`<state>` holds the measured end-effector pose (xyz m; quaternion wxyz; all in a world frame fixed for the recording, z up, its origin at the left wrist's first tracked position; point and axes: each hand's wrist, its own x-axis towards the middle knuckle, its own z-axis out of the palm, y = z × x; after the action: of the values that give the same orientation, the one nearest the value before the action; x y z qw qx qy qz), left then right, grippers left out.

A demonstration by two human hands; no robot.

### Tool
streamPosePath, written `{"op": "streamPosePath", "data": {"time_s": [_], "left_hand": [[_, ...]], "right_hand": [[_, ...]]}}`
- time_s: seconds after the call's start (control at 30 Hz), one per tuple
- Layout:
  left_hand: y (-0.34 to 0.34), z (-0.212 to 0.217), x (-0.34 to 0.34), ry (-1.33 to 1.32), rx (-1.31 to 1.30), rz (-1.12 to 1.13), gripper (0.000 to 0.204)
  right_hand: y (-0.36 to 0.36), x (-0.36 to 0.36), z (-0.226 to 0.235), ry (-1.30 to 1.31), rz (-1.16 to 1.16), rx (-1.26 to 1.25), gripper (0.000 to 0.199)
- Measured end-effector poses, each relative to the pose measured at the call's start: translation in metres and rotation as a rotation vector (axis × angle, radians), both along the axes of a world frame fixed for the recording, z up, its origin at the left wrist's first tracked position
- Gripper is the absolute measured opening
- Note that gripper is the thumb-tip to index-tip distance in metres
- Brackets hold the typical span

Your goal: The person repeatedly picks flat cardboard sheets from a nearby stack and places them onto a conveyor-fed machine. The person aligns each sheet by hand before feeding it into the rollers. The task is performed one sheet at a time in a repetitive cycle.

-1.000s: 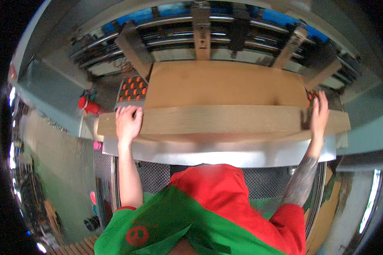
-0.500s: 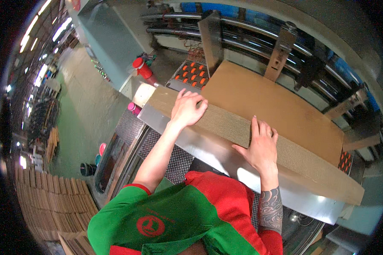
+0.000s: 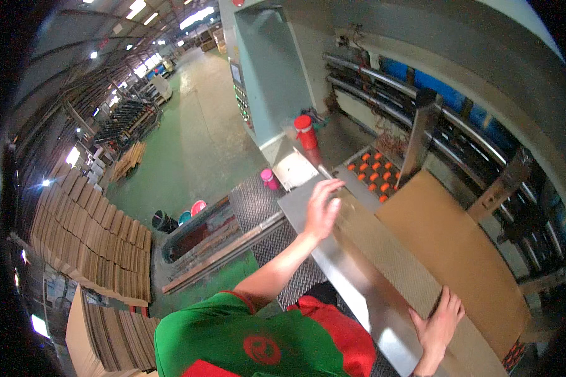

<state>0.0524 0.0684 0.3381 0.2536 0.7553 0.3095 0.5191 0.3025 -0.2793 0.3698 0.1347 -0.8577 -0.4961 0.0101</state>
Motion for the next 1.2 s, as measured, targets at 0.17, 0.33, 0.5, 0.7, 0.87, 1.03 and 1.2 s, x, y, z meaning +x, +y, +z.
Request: {"op": "streamPosePath", "data": {"time_s": [0.17,0.33,0.5,0.7,0.87,1.03,1.2], "left_hand": [[0.062,-0.084,-0.038,-0.232,-0.503,-0.03,0.062],[0.059,-0.15,-0.008,-0.464,-0.89,-0.505,0.074],[0.05,-0.153,-0.009,-0.545,-0.995,-0.735,0.089],[0.051,-0.141,-0.02,-0.232,-0.668,-0.638,0.105],[0.053,-0.155,-0.017,-0.221,-0.579,-0.578,0.096],[0.055,-0.169,-0.004,-0.155,-0.405,-0.518,0.059],[0.054,-0.166,0.003,-0.251,-0.582,-0.549,0.04]], "right_hand": [[0.001,0.004,-0.004,0.021,0.011,-0.035,0.109],[-0.002,0.003,0.001,-0.06,0.032,-0.072,0.117],[-0.012,0.0,0.013,-0.052,-0.011,-0.203,0.116],[-0.009,-0.003,0.018,-0.141,0.015,-0.275,0.119],[-0.002,-0.006,0.021,-0.104,0.034,-0.297,0.118],[-0.008,-0.004,0.018,-0.07,0.006,-0.313,0.118],[-0.013,-0.003,0.019,-0.083,-0.009,-0.309,0.117]]}}
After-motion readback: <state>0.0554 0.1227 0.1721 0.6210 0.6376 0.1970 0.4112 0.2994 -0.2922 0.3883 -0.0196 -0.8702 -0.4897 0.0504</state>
